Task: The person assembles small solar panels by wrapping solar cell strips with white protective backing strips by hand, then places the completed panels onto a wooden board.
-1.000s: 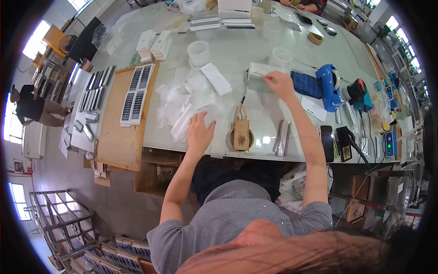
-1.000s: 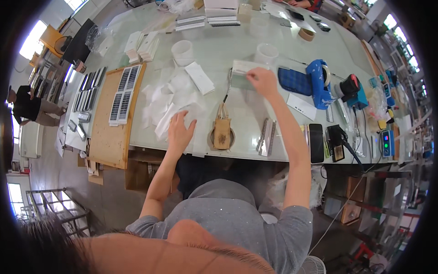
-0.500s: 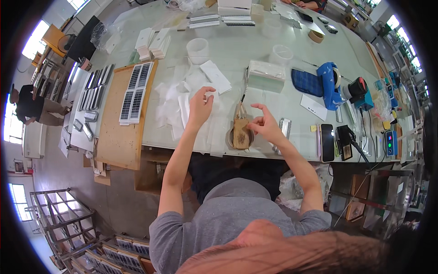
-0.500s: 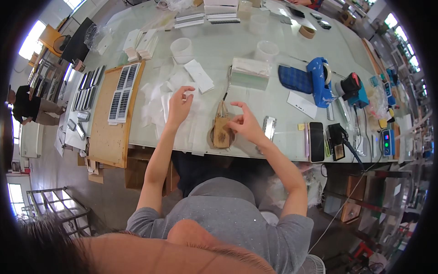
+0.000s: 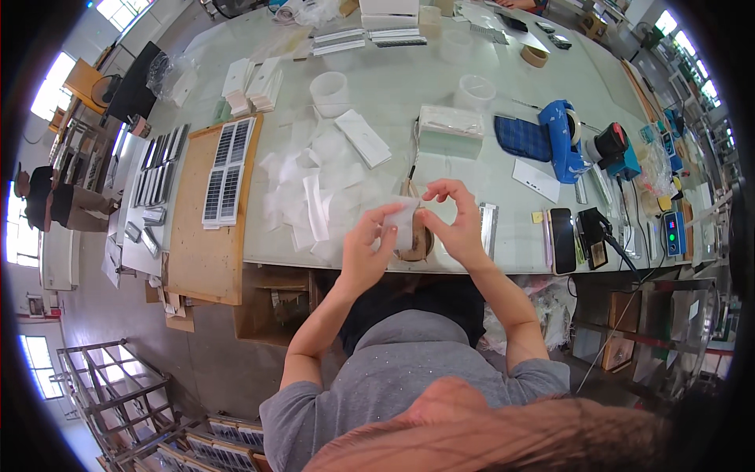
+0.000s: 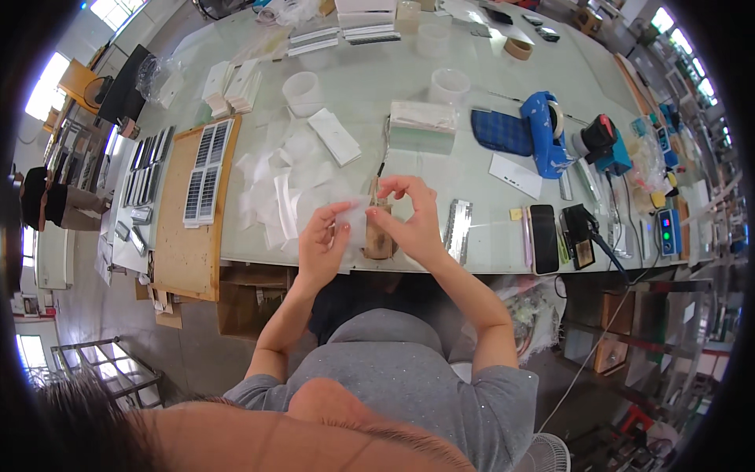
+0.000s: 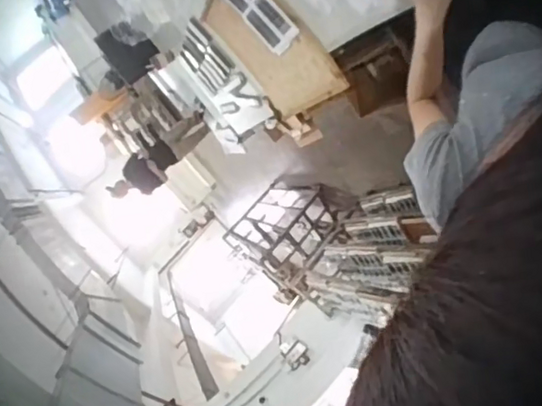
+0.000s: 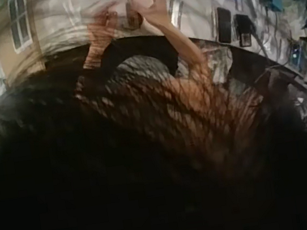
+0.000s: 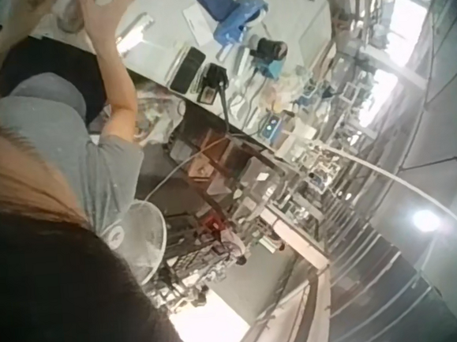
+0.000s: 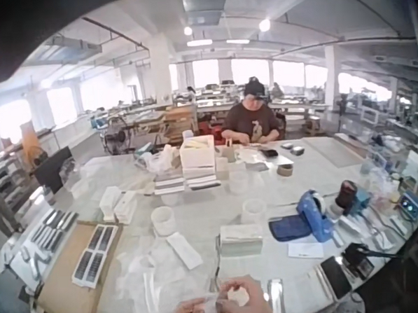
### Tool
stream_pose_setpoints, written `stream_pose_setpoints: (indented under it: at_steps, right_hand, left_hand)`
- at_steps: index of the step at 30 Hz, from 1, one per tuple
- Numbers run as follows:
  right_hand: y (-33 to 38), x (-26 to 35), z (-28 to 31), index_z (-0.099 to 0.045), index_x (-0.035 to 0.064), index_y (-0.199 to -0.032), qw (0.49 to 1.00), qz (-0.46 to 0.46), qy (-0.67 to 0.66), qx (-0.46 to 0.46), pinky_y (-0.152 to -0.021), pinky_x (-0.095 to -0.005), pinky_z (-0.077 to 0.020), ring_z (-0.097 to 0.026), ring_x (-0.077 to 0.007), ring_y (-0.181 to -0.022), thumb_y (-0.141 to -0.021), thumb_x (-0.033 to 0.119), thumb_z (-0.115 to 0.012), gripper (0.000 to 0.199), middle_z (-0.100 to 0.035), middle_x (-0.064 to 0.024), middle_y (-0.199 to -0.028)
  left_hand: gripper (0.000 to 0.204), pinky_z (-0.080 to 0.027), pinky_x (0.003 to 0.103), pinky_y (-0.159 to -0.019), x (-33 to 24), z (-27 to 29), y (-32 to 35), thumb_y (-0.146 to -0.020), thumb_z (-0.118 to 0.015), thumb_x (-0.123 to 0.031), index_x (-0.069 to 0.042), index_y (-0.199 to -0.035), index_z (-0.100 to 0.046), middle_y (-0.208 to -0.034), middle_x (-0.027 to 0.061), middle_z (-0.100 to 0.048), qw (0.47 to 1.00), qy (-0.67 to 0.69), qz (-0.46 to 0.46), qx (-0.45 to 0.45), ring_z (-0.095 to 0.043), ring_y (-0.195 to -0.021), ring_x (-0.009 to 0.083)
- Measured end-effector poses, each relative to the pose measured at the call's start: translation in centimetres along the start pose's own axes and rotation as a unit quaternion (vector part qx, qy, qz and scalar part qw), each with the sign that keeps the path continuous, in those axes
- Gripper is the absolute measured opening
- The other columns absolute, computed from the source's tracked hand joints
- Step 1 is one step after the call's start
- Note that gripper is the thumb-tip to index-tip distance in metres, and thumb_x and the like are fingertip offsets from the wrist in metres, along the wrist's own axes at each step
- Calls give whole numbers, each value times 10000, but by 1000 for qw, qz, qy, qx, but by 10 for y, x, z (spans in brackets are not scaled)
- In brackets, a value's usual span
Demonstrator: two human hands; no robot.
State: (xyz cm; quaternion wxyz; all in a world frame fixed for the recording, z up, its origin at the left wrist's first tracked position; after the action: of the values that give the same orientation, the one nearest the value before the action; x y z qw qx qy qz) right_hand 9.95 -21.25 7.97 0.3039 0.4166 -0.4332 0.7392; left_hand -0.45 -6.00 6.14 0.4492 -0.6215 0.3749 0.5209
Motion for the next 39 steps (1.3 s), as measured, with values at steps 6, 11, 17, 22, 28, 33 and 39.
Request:
stream_pose_setpoints:
  at_steps: [6, 11, 17, 22, 28, 33, 39]
  right_hand:
    - [8, 28, 3, -663, 113, -934, 982, 140, 117, -36, -827, -329, -358, -533, -189, -836, -707, 72, -798, 267, -652, -13, -904]
    - [14, 36, 5, -679, 137, -852, 971, 196, 130, -38, -787, -347, -300, -533, -175, -790, -687, 61, -807, 222, -659, 18, -819]
    - [21, 42, 4, -707, 166, -873, 934, 260, 230, -80, -777, -353, -276, -526, -162, -772, -657, 90, -830, 260, -642, 45, -821]
    - [25, 41, 3, -718, 199, -904, 916, 288, 255, -112, -780, -343, -266, -526, -155, -763, -639, 114, -839, 303, -621, 47, -890]
    - [24, 37, 2, -705, 188, -872, 931, 274, 222, -96, -778, -344, -278, -529, -153, -762, -654, 103, -828, 264, -616, 30, -914]
    - [25, 32, -1, -677, 173, -825, 945, 244, 191, -109, -763, -355, -279, -516, -156, -772, -640, 127, -823, 240, -601, 39, -878]
    - [25, 38, -5, -651, 151, -820, 979, 158, 124, -21, -777, -346, -287, -516, -163, -769, -680, 156, -822, 221, -573, 24, -825]
  left_hand:
    - [325, -499, 264, -809, -4, -17, 21, -896, -559, 53, -7, -1214, -586, -1167, 84, -636, 995, -38, -82, -43, -600, -1029, 146]
    - [336, -487, 243, -834, -31, -24, 23, -929, -555, 28, 26, -1265, -577, -1171, 103, -648, 989, 147, 0, -5, -592, -1032, 110]
    - [202, -476, 198, -755, -22, -24, 21, -942, -585, -2, 24, -1117, -683, -958, 29, -701, 996, 74, 24, -41, -593, -852, 52]
    - [213, -454, 182, -682, -20, -25, 24, -930, -601, -1, 10, -1123, -691, -875, -6, -688, 998, 31, 9, -62, -554, -765, 27]
    - [229, -432, 181, -636, -15, -25, 25, -921, -610, 3, 1, -1136, -690, -820, -13, -662, 997, 14, -7, -72, -508, -709, 16]
    - [228, -435, 208, -600, -19, -27, 21, -897, -630, 9, -10, -1113, -702, -792, 23, -669, 995, -6, -51, -85, -516, -649, 45]
    - [363, -491, 302, -605, -25, -26, 15, -779, -652, 61, -10, -1134, -680, -923, 150, -698, 936, -260, -220, -92, -598, -645, 241]
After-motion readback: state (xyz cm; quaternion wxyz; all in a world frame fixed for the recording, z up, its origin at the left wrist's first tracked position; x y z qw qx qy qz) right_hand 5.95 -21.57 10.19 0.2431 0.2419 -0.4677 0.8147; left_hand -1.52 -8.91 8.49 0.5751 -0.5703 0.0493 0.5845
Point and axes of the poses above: each hand's wrist, its own y-axis away from the middle knuckle, its own z-axis out of the back of the hand, x = y × z, the point moved 1 cm from there along -y, towards the middle knuckle
